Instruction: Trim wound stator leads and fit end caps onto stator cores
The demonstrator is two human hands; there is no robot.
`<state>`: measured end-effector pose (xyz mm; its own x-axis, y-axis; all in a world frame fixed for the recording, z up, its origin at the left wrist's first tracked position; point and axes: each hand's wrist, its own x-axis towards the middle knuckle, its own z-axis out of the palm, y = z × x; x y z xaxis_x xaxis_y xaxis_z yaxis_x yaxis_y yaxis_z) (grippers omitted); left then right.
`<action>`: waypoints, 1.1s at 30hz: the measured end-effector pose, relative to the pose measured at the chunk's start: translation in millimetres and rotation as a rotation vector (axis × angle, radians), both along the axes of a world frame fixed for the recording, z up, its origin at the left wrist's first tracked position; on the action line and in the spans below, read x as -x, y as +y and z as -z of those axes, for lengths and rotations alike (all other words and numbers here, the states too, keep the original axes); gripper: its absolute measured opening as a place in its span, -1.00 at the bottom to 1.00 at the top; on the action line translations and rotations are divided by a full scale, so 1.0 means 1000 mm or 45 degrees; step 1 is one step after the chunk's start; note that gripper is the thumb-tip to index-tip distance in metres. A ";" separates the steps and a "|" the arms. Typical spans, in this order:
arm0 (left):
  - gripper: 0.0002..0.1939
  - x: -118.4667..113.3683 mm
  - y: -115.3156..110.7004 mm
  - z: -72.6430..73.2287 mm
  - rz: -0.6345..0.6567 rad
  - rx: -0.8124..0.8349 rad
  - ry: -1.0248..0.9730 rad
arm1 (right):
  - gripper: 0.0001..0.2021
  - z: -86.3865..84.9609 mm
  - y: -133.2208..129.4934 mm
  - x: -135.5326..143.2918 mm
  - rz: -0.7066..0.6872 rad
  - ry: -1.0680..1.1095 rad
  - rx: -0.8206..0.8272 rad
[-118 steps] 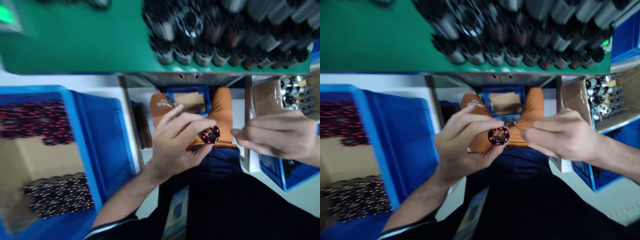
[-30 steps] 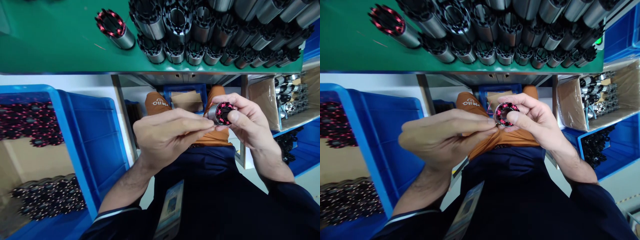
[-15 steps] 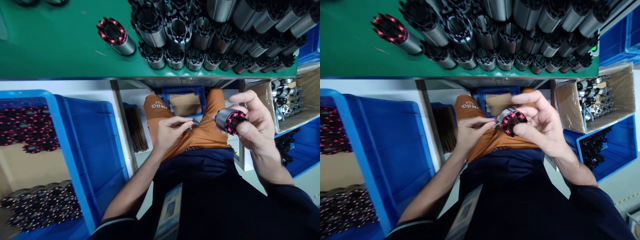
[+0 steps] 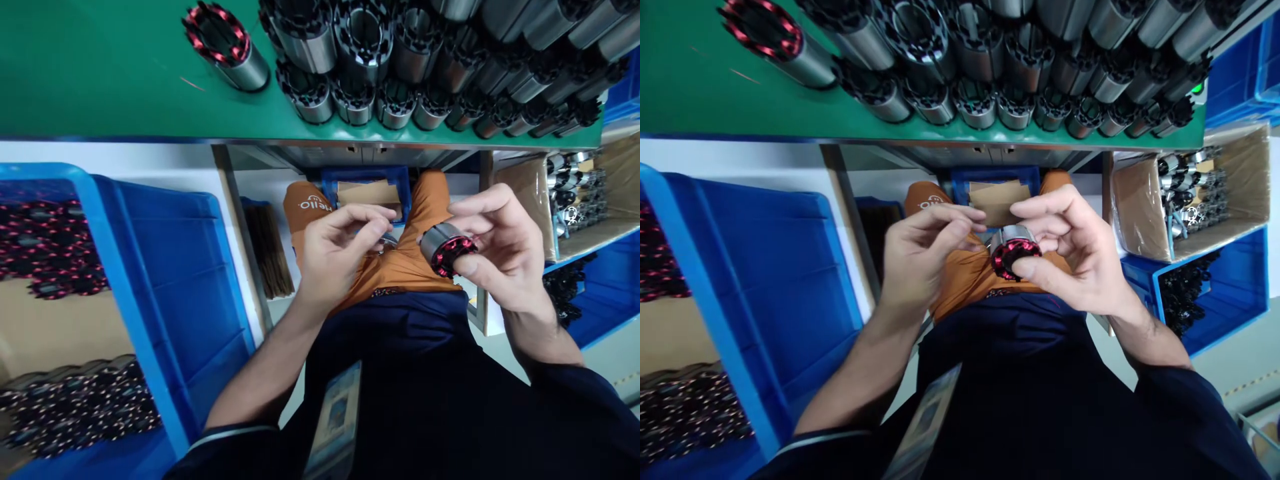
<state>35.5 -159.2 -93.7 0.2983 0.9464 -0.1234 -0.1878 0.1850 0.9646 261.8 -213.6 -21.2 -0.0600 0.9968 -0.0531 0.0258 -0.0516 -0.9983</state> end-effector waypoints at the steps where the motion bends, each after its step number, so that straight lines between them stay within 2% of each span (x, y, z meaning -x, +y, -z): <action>1: -0.75 0.003 0.002 -0.003 0.016 -0.051 0.016 | -0.53 0.001 -0.002 -0.001 -0.027 -0.052 -0.016; 4: -0.93 0.011 0.008 -0.025 0.158 -0.308 0.013 | -0.34 0.004 -0.004 -0.004 -0.110 -0.162 -0.096; 6: -0.94 0.013 0.012 -0.041 0.223 -0.433 0.027 | -0.23 0.005 -0.003 -0.005 -0.132 -0.213 -0.136; 8: -0.94 0.013 0.012 -0.050 0.223 -0.488 0.105 | -0.21 0.005 -0.003 -0.007 -0.118 -0.284 -0.159; 9: -0.94 0.012 0.012 -0.051 0.222 -0.495 0.151 | -0.24 0.005 -0.003 -0.007 -0.110 -0.322 -0.167; 11: -0.92 0.010 0.009 -0.042 0.256 -0.441 0.212 | -0.33 0.004 -0.003 -0.008 -0.105 -0.344 -0.159; 14: -0.79 0.009 0.007 -0.011 0.357 -0.201 0.172 | -0.46 0.003 -0.004 -0.007 -0.110 -0.188 -0.075; 16: -0.70 0.011 0.006 0.008 0.291 -0.090 0.158 | -0.49 0.002 -0.003 -0.005 -0.105 -0.039 -0.029; 17: -0.68 0.012 0.006 0.013 0.213 -0.111 0.181 | -0.49 0.002 -0.002 -0.005 -0.101 0.016 -0.003; 19: -0.61 0.014 0.004 0.009 0.086 -0.346 0.238 | -0.42 0.002 -0.001 -0.003 -0.103 0.079 0.048; 22: -0.34 0.014 0.000 -0.017 0.122 -0.857 0.340 | -0.30 0.004 0.002 0.000 -0.148 0.090 0.140; 24: -0.43 0.011 -0.002 -0.034 0.161 -1.038 0.436 | -0.32 0.004 0.003 0.002 -0.215 0.095 0.183; 26: -0.54 0.009 -0.003 -0.043 0.141 -1.077 0.483 | -0.34 0.002 0.005 0.003 -0.242 0.059 0.117; 28: -0.56 0.007 -0.004 -0.043 0.100 -1.079 0.466 | -0.37 0.000 0.006 0.004 -0.185 -0.073 -0.035; 30: -0.54 0.006 -0.004 -0.039 0.053 -1.127 0.476 | -0.55 -0.003 0.006 0.002 -0.092 -0.215 -0.169; 33: -0.61 0.005 -0.005 -0.036 0.026 -1.174 0.526 | -0.89 -0.001 0.006 -0.001 0.030 -0.227 -0.207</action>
<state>30.8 -164.5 -58.1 0.4149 0.7201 0.5561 0.1883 -0.6659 0.7218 262.5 -207.5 -20.1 -0.0410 0.9941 0.1005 0.2028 0.1068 -0.9734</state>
